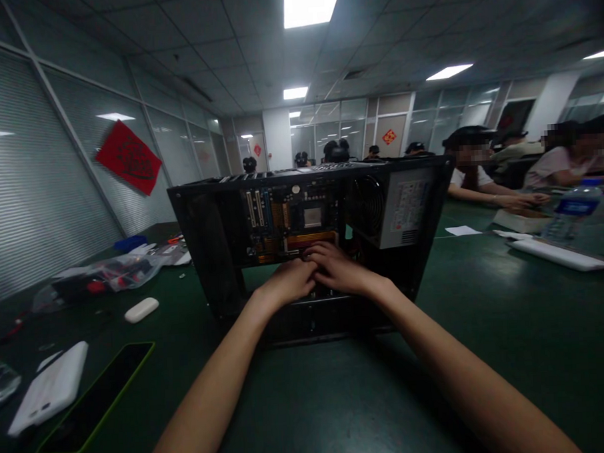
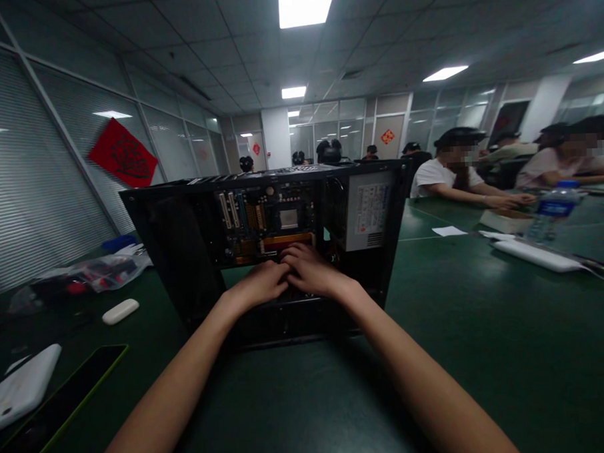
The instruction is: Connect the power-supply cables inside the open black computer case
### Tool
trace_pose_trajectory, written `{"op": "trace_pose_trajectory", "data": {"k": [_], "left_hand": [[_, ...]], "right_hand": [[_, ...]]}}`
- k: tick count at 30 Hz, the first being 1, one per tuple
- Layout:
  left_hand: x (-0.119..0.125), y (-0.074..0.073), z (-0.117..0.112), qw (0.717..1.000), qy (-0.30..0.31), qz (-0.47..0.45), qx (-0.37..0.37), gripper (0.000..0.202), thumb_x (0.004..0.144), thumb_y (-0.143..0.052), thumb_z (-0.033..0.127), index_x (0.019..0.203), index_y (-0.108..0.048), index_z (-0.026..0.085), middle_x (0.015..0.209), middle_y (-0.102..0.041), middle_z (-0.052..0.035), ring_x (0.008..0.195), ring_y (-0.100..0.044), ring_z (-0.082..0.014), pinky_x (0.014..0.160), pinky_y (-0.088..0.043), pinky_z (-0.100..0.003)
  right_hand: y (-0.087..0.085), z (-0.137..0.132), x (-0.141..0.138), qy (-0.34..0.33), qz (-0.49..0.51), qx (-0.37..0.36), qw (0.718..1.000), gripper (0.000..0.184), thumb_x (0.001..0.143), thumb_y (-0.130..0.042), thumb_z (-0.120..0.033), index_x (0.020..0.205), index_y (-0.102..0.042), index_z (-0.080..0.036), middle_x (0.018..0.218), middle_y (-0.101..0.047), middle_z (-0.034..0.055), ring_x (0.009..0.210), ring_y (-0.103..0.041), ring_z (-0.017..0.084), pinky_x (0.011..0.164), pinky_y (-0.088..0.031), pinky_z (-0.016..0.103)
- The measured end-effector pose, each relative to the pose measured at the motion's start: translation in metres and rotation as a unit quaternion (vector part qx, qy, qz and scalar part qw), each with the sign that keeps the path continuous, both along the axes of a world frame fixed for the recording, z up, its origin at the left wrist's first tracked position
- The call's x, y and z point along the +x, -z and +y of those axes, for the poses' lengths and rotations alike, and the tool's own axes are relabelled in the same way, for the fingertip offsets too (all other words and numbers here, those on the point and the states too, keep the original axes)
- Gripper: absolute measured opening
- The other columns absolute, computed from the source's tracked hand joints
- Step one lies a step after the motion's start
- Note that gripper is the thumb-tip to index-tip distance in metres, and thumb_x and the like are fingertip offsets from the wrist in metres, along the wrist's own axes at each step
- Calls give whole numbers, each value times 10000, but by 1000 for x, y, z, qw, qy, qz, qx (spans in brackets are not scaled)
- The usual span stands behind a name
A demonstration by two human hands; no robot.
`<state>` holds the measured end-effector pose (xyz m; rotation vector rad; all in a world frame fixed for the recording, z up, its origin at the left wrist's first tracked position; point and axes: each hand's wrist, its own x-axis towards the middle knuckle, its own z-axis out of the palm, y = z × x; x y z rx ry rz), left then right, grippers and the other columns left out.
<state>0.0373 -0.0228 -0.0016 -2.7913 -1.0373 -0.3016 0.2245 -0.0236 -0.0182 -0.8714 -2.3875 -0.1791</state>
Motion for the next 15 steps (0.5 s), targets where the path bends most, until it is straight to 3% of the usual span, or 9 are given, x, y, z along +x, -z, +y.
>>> {"op": "trace_pose_trajectory", "data": {"k": [6,9,12,15], "left_hand": [[0,-1,0,999,-4,25,26,245,911,-490,210,1030,-698,159,953,-741,-136,838,-724,-285,707,-538,-346],[0,-1,0,999,-5,13,30,246,922,-491,229,1032,-703,174,950,-743,-123,841,-722,-277,710,-537,-344],[-2,-1,0,999,-23,-8,38,249,920,-508,243,1052,-713,191,952,-749,-110,866,-720,-276,735,-536,-350],[-3,-3,0,996,-77,-28,40,263,928,-502,247,1048,-731,204,957,-756,-104,887,-720,-276,755,-535,-355]], "right_hand": [[-2,0,-2,-5,-4,-12,1000,180,908,-555,-180,1053,-659,-161,1156,-636,127,1158,-508,272,1010,-424,424],[-4,-3,-3,23,3,-25,999,136,916,-549,-205,976,-659,-152,1118,-629,142,1102,-529,275,957,-434,403],[-2,-3,-2,41,14,-104,994,175,961,-493,-251,950,-643,-161,990,-668,115,950,-602,244,857,-448,357],[5,1,3,38,19,-195,980,212,976,-477,-262,1101,-627,-178,1063,-703,99,948,-641,226,839,-452,325]]}}
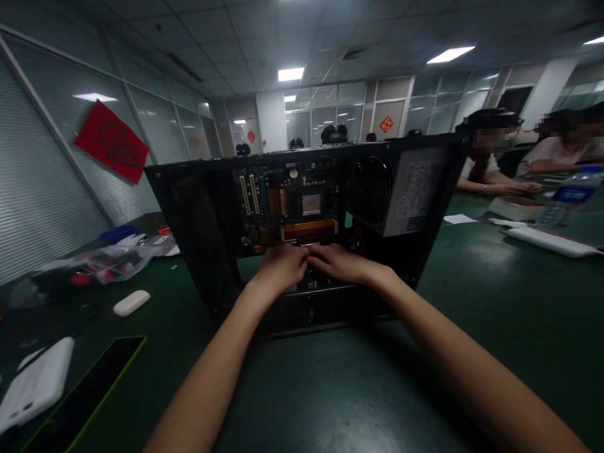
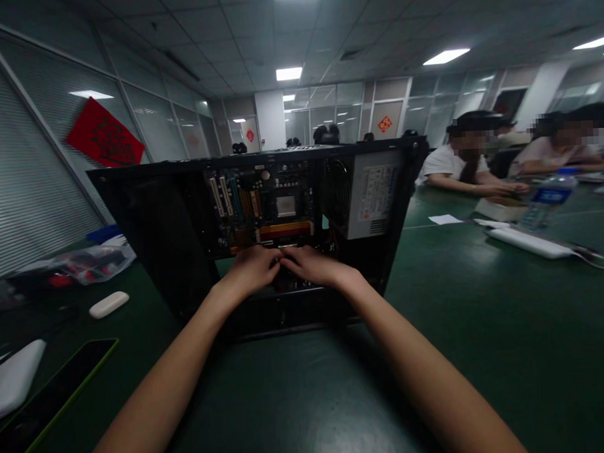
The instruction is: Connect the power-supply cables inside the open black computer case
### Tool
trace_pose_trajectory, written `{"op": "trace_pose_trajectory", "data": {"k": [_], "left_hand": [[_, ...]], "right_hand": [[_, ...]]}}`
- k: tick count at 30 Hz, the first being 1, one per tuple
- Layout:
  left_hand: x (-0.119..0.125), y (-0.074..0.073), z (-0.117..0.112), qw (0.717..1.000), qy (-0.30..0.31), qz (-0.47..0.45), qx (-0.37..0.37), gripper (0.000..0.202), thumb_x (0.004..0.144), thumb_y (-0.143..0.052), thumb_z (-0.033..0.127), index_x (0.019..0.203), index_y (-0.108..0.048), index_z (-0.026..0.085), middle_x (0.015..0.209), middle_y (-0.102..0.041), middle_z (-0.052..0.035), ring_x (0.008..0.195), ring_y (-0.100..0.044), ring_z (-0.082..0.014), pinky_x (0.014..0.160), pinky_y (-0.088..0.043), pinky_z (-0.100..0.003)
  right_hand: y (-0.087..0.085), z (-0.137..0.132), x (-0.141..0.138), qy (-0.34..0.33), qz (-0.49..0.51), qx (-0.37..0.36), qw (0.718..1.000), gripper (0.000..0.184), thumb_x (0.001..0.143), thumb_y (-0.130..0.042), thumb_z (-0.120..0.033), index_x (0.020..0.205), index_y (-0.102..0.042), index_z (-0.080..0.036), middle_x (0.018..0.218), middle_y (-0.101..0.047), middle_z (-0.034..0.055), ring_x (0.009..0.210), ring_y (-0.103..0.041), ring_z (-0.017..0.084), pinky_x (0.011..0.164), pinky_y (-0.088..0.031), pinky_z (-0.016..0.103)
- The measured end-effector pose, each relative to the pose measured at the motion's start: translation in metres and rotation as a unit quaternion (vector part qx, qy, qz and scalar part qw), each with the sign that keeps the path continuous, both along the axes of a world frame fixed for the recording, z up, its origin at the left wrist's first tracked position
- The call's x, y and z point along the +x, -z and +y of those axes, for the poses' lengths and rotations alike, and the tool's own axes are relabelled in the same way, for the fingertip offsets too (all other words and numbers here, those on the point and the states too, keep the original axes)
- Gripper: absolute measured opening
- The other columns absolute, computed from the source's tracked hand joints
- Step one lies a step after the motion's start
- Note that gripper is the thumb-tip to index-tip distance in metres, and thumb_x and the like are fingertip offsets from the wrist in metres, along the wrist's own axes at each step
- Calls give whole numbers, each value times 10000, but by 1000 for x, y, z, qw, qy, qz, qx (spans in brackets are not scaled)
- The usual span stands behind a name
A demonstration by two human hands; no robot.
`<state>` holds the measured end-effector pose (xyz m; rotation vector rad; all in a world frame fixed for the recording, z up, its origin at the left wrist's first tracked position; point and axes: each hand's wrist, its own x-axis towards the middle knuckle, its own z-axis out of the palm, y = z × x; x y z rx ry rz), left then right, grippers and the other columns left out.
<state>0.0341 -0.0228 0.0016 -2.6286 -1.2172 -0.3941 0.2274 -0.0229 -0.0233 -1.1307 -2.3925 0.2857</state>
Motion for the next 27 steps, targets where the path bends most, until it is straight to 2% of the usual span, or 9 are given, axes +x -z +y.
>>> {"op": "trace_pose_trajectory", "data": {"k": [2,5,10,12,17,21,24,27], "left_hand": [[-1,-1,0,998,-53,-15,-11,273,932,-495,241,1049,-738,203,972,-758,-108,907,-721,-276,764,-534,-352],[-2,-3,-1,994,-98,-26,-41,277,935,-499,240,1057,-745,205,1009,-757,-113,944,-718,-274,785,-531,-346],[0,-3,-4,994,-74,-23,-78,275,947,-491,237,1032,-749,190,995,-754,-123,924,-719,-271,791,-531,-348],[1,-2,-4,995,-69,-25,-74,270,946,-502,240,1060,-741,189,1010,-751,-128,938,-716,-268,811,-530,-349],[0,2,0,997,-47,-17,-61,294,929,-507,212,1133,-718,197,1039,-745,-137,945,-713,-276,809,-533,-361],[0,3,1,997,-38,-21,-66,286,937,-498,234,1092,-733,184,1019,-747,-147,913,-716,-296,777,-530,-376],[0,2,-1,997,-39,-28,-68,291,959,-483,270,1080,-734,184,997,-748,-139,896,-714,-287,771,-520,-366],[0,-1,-2,996,-38,-52,-67,321,989,-449,320,1082,-730,193,1002,-747,-119,891,-706,-265,773,-507,-346]], "right_hand": [[4,3,4,10,-29,-52,998,236,948,-511,-243,1140,-631,-176,1100,-710,98,957,-649,228,826,-460,313],[7,8,9,10,-108,-141,984,241,933,-499,-239,1047,-692,-150,1026,-734,104,886,-668,232,783,-474,305],[5,10,10,-2,-153,-186,970,332,946,-490,-309,1135,-712,-151,1141,-730,125,982,-678,251,840,-485,310],[7,11,12,6,-151,-199,968,317,929,-526,-334,1104,-733,-169,1096,-747,115,940,-689,242,802,-498,303],[12,11,15,74,-166,-172,968,217,871,-621,-337,845,-770,-180,849,-764,115,705,-677,230,617,-473,298],[6,6,11,91,-153,-124,976,270,907,-581,-369,802,-748,-185,789,-746,100,655,-647,203,593,-433,277],[-1,0,6,84,-71,-59,992,351,954,-501,-402,795,-720,-179,786,-727,89,681,-625,195,628,-408,276],[-7,-5,2,79,75,-22,994,450,982,-403,-468,762,-664,-174,734,-671,48,682,-576,184,638,-374,281]]}}
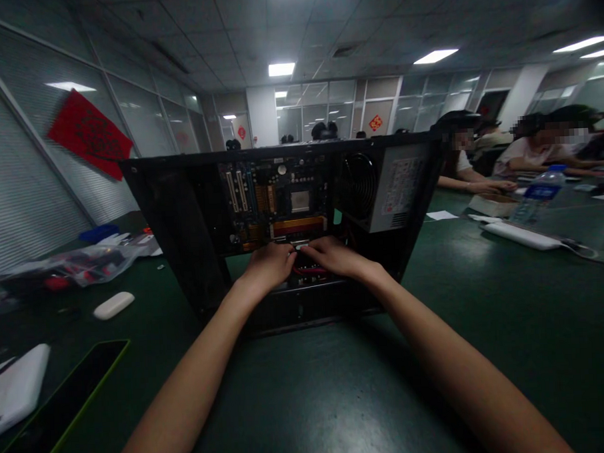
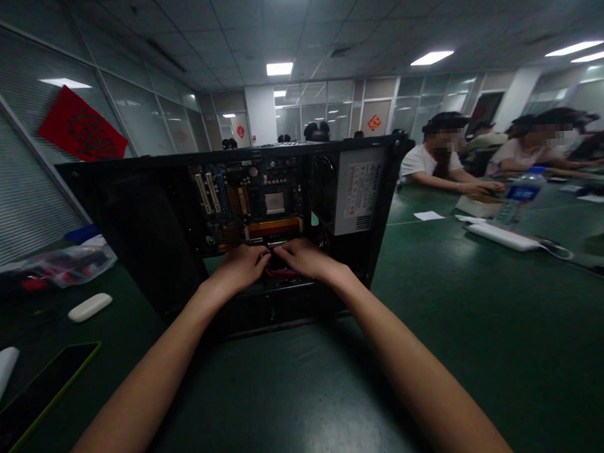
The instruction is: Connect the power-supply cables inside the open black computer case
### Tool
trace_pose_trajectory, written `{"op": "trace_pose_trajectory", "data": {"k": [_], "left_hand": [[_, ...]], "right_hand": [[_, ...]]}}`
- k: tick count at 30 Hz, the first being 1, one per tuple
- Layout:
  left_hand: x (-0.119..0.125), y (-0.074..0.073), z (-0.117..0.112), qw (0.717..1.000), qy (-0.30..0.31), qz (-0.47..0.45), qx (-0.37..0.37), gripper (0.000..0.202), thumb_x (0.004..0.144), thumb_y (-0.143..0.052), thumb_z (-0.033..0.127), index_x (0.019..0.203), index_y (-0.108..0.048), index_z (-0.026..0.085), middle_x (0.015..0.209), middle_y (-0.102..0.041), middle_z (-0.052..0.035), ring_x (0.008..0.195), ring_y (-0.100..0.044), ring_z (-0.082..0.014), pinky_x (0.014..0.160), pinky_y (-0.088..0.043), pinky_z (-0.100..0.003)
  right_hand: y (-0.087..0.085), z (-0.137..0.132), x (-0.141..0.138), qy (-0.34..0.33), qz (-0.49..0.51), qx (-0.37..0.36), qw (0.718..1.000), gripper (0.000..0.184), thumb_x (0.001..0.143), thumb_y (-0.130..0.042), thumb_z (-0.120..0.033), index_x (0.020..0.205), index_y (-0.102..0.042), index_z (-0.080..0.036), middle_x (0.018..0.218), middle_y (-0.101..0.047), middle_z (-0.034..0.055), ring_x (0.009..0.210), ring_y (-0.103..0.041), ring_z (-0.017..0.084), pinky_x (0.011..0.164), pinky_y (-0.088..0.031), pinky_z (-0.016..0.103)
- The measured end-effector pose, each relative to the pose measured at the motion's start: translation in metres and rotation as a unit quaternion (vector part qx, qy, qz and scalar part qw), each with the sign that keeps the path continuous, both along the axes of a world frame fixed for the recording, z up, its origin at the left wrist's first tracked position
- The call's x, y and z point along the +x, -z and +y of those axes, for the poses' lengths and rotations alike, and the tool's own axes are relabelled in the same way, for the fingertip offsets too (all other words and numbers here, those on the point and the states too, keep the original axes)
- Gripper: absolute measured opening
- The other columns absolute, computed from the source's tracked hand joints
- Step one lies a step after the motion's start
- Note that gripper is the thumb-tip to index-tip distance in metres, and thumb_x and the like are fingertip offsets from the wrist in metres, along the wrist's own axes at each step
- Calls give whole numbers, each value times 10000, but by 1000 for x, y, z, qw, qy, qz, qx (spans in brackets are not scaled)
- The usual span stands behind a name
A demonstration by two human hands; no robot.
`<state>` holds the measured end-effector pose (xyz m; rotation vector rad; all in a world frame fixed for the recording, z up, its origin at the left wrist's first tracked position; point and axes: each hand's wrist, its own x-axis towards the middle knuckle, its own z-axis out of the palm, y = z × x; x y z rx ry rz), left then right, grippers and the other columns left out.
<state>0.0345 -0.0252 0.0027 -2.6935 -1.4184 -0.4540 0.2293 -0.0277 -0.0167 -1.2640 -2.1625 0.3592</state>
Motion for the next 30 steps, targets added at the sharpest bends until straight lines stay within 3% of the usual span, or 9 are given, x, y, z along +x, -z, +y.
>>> {"op": "trace_pose_trajectory", "data": {"k": [5,8,11,14,17,24,30], "left_hand": [[-4,-5,6,995,17,-99,1,504,1036,-317,453,925,-720,173,913,-732,-95,865,-687,-238,782,-483,-330],[-10,-9,11,983,35,-181,-26,475,1027,-332,466,1020,-701,169,987,-729,-90,941,-682,-237,834,-481,-328],[-16,-16,10,964,60,-228,-119,475,1011,-347,499,1106,-667,162,959,-728,-85,899,-690,-222,786,-511,-308],[-21,-26,4,937,105,-264,-202,498,993,-360,538,1114,-646,149,1013,-718,-102,812,-696,-203,667,-531,-284],[-24,-35,-3,917,135,-299,-229,484,983,-394,529,1125,-634,133,1098,-701,-128,809,-702,-199,618,-532,-272],[-22,-47,-19,876,195,-340,-282,538,974,-417,571,1277,-571,154,1166,-675,-137,854,-707,-209,645,-549,-279],[-18,-49,-32,855,227,-328,-332,593,928,-569,525,1375,-463,150,1206,-662,-168,943,-694,-234,693,-548,-290]], "right_hand": [[-5,-3,0,44,215,-8,976,627,874,-372,-762,618,-483,-201,574,-472,-24,568,-415,136,567,-299,277],[-6,-3,2,56,316,-37,946,682,786,-400,-861,574,-458,-214,533,-450,-29,535,-391,130,554,-307,283],[-9,-4,0,50,386,-77,918,701,746,-421,-895,560,-476,-221,512,-471,-17,510,-403,135,535,-329,288],[-17,-12,-4,26,413,-80,907,694,759,-444,-878,553,-494,-217,545,-528,9,524,-443,142,543,-361,291],[-31,-26,-11,13,434,-38,900,672,778,-484,-844,523,-452,-222,570,-542,21,552,-473,146,568,-391,295],[-56,-52,-16,27,445,58,893,685,809,-421,-855,511,-387,-240,568,-492,25,591,-500,160,611,-439,313],[-64,-54,-6,31,499,66,864,625,835,-444,-806,570,-409,-241,596,-510,18,592,-534,160,612,-485,323]]}}
